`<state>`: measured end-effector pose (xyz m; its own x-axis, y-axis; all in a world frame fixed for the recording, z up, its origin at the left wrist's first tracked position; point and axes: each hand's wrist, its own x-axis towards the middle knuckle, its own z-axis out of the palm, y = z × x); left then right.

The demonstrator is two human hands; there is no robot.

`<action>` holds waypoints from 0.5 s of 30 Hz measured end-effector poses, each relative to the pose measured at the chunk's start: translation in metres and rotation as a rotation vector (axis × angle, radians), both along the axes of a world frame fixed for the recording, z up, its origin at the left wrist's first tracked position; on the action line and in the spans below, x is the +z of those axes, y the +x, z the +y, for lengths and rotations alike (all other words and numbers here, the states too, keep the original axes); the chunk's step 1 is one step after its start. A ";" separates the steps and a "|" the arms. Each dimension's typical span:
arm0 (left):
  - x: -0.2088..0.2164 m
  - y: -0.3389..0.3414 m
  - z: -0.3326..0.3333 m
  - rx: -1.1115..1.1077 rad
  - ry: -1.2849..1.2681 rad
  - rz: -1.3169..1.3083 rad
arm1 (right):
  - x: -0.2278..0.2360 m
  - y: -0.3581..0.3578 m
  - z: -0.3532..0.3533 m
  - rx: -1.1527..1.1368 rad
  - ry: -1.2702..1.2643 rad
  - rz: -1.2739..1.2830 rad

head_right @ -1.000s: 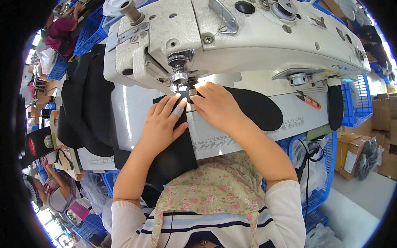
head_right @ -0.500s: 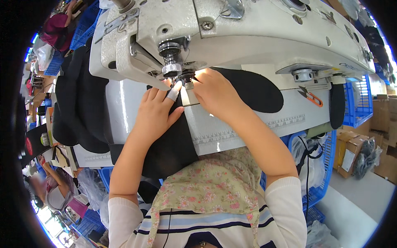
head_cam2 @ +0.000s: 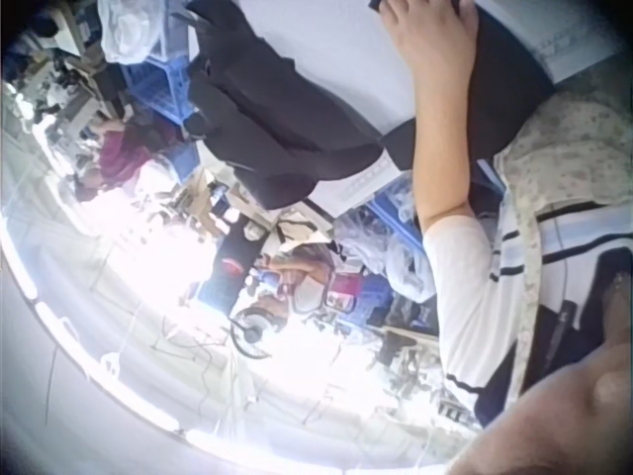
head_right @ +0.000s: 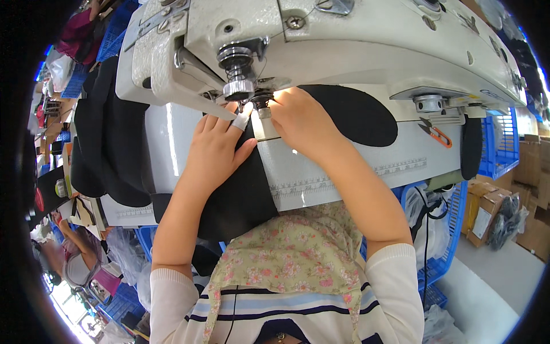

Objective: The person operates an industrial sewing machine to stitch black fabric pieces, likely forming gloves. They guide the material through the machine, cut threads, and inspect the finished seams. The person also uses scissors to trim excess thread from the completed items.

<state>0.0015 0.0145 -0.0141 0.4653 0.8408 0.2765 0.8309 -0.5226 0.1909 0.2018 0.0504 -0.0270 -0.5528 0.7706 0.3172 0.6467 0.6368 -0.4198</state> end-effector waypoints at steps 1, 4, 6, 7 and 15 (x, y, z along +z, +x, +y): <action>0.000 0.001 0.000 0.001 0.001 -0.002 | 0.000 0.000 -0.001 -0.003 0.013 0.008; -0.002 0.000 -0.001 0.003 0.000 0.024 | 0.000 0.001 0.000 0.011 0.010 0.027; -0.003 -0.001 -0.001 0.004 -0.008 0.034 | -0.001 0.001 0.000 0.018 0.002 0.023; -0.002 0.000 -0.001 0.005 -0.013 0.031 | -0.003 0.002 0.000 0.016 0.003 0.014; -0.001 0.001 0.002 -0.004 -0.012 0.036 | 0.000 0.002 -0.005 -0.035 0.029 -0.034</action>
